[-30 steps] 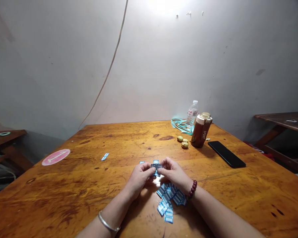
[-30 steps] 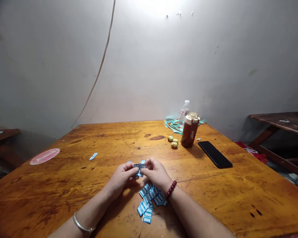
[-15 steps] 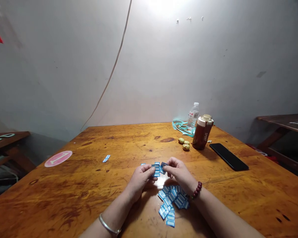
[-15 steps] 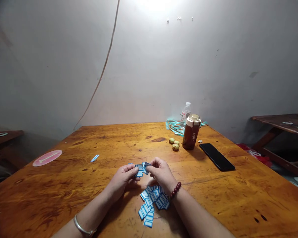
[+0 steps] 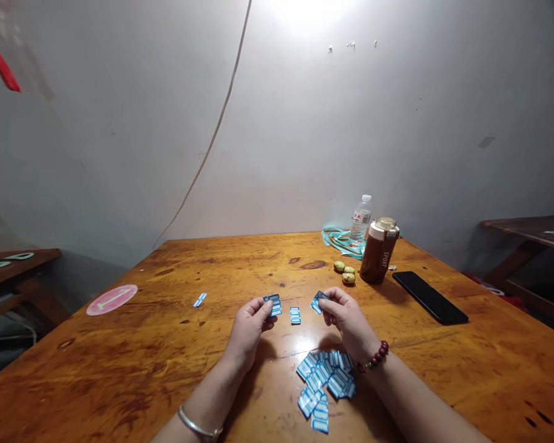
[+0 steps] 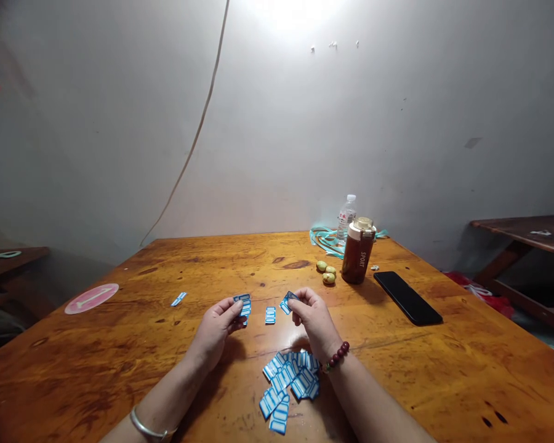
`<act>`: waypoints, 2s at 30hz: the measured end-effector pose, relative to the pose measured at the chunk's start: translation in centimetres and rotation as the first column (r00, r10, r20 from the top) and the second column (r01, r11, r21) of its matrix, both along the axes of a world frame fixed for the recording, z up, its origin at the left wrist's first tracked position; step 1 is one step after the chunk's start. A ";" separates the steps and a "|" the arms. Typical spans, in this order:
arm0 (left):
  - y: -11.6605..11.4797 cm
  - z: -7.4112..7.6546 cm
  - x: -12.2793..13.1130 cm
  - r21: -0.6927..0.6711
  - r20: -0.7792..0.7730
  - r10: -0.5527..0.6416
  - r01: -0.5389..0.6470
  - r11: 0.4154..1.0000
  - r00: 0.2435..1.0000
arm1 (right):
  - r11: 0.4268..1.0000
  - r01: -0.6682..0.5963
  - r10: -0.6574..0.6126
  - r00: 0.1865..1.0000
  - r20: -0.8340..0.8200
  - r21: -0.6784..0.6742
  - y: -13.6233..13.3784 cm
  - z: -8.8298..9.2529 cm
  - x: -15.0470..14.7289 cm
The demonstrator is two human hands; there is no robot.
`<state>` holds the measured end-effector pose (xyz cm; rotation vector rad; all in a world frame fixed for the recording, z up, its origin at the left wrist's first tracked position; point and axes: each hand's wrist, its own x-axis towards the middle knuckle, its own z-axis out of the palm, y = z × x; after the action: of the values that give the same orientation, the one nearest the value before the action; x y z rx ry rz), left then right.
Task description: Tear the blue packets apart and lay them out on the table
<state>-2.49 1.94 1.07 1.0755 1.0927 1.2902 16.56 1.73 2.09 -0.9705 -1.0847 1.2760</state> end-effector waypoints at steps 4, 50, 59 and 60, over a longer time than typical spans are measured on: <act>-0.1 -0.2 0.3 0.024 -0.031 -0.029 0.030 0.999 0.999 | 0.999 -0.043 0.043 0.999 -0.003 0.000 -0.1 -0.2 -0.2; -1.5 -0.3 0.0 -0.114 -0.643 -0.454 0.509 0.853 0.617 | 0.925 -0.262 0.329 0.915 0.233 -0.275 0.7 -2.2 0.9; -2.7 2.5 1.8 -0.135 -0.009 -0.476 0.471 0.872 0.879 | 0.907 -0.417 0.413 0.908 -0.073 -0.055 -1.0 -0.2 -0.2; -2.8 2.5 2.0 -0.151 0.077 -0.503 0.509 0.848 0.861 | 0.903 -0.427 0.422 0.902 -0.091 -0.043 -1.2 -0.2 -0.5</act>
<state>-0.50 -0.90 3.59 1.1135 0.7962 0.7759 16.09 0.56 1.92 -0.7400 -1.2432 1.6971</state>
